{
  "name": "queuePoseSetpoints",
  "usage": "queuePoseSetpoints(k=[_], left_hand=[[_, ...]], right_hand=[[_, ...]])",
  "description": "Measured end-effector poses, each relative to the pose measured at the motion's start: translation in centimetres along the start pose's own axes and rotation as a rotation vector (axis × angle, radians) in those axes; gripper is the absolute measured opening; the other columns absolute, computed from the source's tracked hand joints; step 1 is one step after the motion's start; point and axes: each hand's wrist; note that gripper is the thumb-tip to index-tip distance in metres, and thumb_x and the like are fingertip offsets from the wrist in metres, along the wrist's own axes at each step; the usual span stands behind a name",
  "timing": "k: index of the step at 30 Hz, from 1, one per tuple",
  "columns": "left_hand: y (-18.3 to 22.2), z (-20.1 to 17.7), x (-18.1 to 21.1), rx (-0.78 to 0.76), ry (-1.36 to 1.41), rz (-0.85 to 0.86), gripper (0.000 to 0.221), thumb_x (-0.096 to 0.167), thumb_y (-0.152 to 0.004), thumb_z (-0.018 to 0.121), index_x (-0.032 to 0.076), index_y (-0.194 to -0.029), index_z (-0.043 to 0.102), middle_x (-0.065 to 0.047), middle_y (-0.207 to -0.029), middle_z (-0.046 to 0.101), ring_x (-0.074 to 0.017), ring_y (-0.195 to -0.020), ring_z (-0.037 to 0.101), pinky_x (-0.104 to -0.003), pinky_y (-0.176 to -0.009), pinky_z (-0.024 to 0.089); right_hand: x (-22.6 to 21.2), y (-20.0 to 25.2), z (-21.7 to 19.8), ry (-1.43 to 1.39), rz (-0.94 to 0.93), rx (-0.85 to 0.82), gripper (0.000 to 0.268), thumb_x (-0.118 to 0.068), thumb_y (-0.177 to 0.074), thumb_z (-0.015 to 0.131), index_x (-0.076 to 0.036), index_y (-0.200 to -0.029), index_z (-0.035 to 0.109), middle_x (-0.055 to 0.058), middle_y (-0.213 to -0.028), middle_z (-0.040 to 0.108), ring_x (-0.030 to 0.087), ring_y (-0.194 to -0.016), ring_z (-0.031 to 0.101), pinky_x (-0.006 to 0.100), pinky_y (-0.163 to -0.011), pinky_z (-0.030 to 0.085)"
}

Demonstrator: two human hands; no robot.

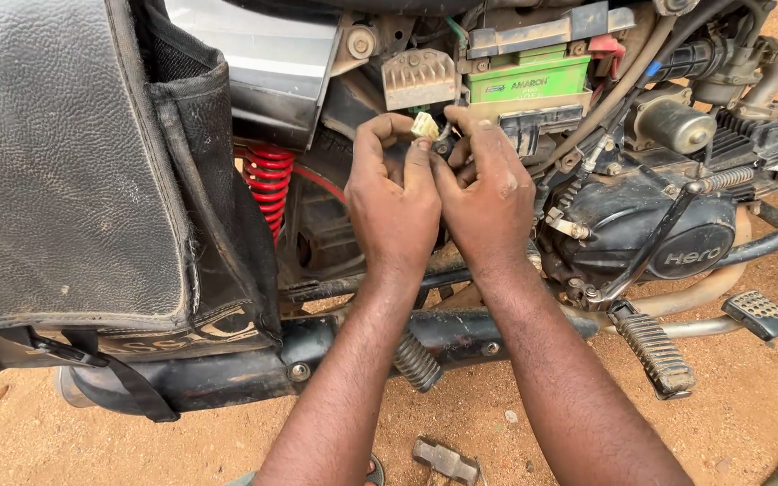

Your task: The person works on the electrical area of a Hero motorcycle beside the seat. They hold the side panel aside while sparks appear near the battery, remove and reposition the panel, manipulate wiring connectors, tighten a fastener with a spanner, reconnect connectors, and finally press the kick starter.

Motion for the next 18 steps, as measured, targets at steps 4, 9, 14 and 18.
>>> queuePoseSetpoints(k=[4,9,14,18], left_hand=[[0.7,0.1,1.1,-0.063,0.009,0.061,0.013,0.008,-0.099,0.069,0.004,-0.111,0.065,-0.003,-0.096,0.073,-0.0079,-0.075,0.067,-0.027,-0.065,0.056],[0.8,-1.8,1.0,-0.089,-0.009,0.194,0.014,0.007,-0.1,0.068,0.005,-0.114,0.067,-0.002,-0.099,0.072,-0.0083,-0.074,0.06,-0.026,-0.066,0.052],[1.7,-4.9,0.9,-0.127,-0.089,0.108,0.015,0.002,-0.094,0.069,0.003,-0.109,0.069,-0.003,-0.092,0.069,-0.0091,-0.075,0.059,-0.027,-0.069,0.051],[3.9,-7.7,1.1,-0.203,-0.098,0.062,0.014,0.003,-0.093,0.069,0.004,-0.107,0.07,-0.003,-0.09,0.07,-0.0095,-0.077,0.062,-0.028,-0.071,0.052]], right_hand=[[1.1,-0.7,-0.6,-0.013,-0.294,0.147,0.029,-0.002,-0.092,0.076,-0.004,-0.12,0.068,0.011,-0.099,0.067,0.02,-0.087,0.069,0.031,-0.073,0.058],[2.0,-3.2,-1.0,-0.539,0.138,0.173,0.01,-0.006,-0.102,0.072,0.0,-0.109,0.072,0.004,-0.094,0.076,0.011,-0.084,0.074,0.025,-0.073,0.064],[-0.9,-5.1,-1.3,-0.582,0.018,0.071,0.012,-0.006,-0.102,0.072,0.001,-0.112,0.073,0.006,-0.097,0.075,0.011,-0.085,0.074,0.027,-0.077,0.064],[-3.0,-6.9,-1.6,-0.093,-0.268,0.209,0.014,-0.007,-0.096,0.08,0.0,-0.107,0.075,0.009,-0.098,0.074,0.018,-0.087,0.073,0.034,-0.077,0.059]])
Point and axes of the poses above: each hand's wrist, its own y-axis away from the middle knuckle, its own z-axis out of the palm, x = y × z
